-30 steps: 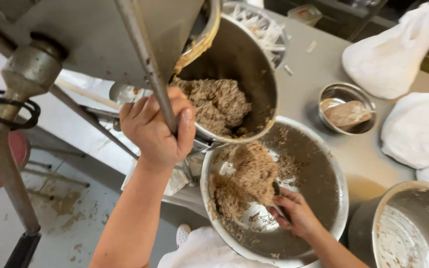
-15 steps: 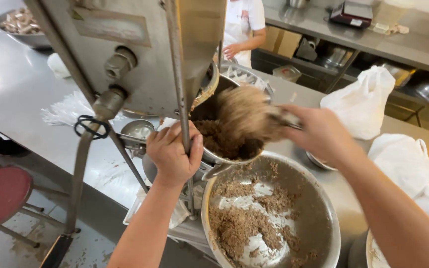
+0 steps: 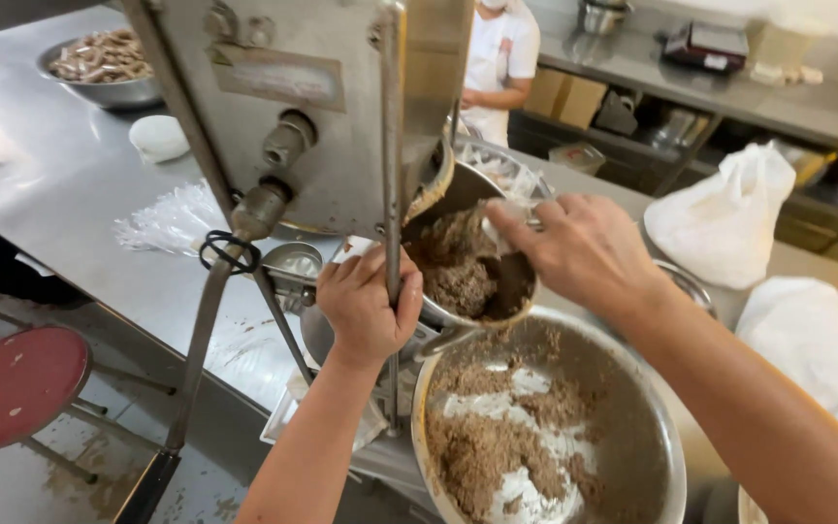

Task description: Filling a food stuffer machine with a meat mixture using a bowl and hands

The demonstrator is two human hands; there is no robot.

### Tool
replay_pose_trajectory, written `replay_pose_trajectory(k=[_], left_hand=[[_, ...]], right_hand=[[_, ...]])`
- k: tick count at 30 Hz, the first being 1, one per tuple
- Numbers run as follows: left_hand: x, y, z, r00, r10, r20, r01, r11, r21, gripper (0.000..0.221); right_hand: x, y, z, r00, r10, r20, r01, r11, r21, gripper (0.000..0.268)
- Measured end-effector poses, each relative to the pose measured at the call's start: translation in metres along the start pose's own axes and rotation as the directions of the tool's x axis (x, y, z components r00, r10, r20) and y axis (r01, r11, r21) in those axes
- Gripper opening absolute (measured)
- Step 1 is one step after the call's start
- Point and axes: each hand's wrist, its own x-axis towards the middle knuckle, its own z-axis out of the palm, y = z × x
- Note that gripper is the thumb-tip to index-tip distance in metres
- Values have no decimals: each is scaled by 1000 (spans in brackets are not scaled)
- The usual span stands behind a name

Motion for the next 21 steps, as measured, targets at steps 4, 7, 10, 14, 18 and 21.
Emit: replay_pose_trajectory(k=[4, 7, 10, 14, 18, 21], left_hand=[[-1, -2, 3, 1000, 18, 0, -18, 1000, 3, 30], [21, 18, -14, 997, -35, 68, 39, 997, -69, 48], [29, 22, -18, 997, -7, 74, 15, 994, -104, 45], [17, 19, -20, 989, -1, 148, 24, 988, -152, 46], [19, 15, -17, 991, 6, 130, 2, 998, -64, 40], [20, 15, -17, 991, 8, 137, -1, 999, -52, 42]], right_hand=[[-25, 7, -16, 984, 131, 118, -132, 991, -2, 55], [-62, 31, 16, 935, 347, -72, -349, 937, -14, 51], [-114, 32, 3, 844, 536, -27, -469, 761, 448, 64], [-192, -9, 35, 625, 668, 404, -781, 538, 318, 67], [-190, -67, 79, 39, 367, 929, -757, 618, -212, 43], [-235, -104, 139, -5, 232, 973, -713, 681, -167, 40]])
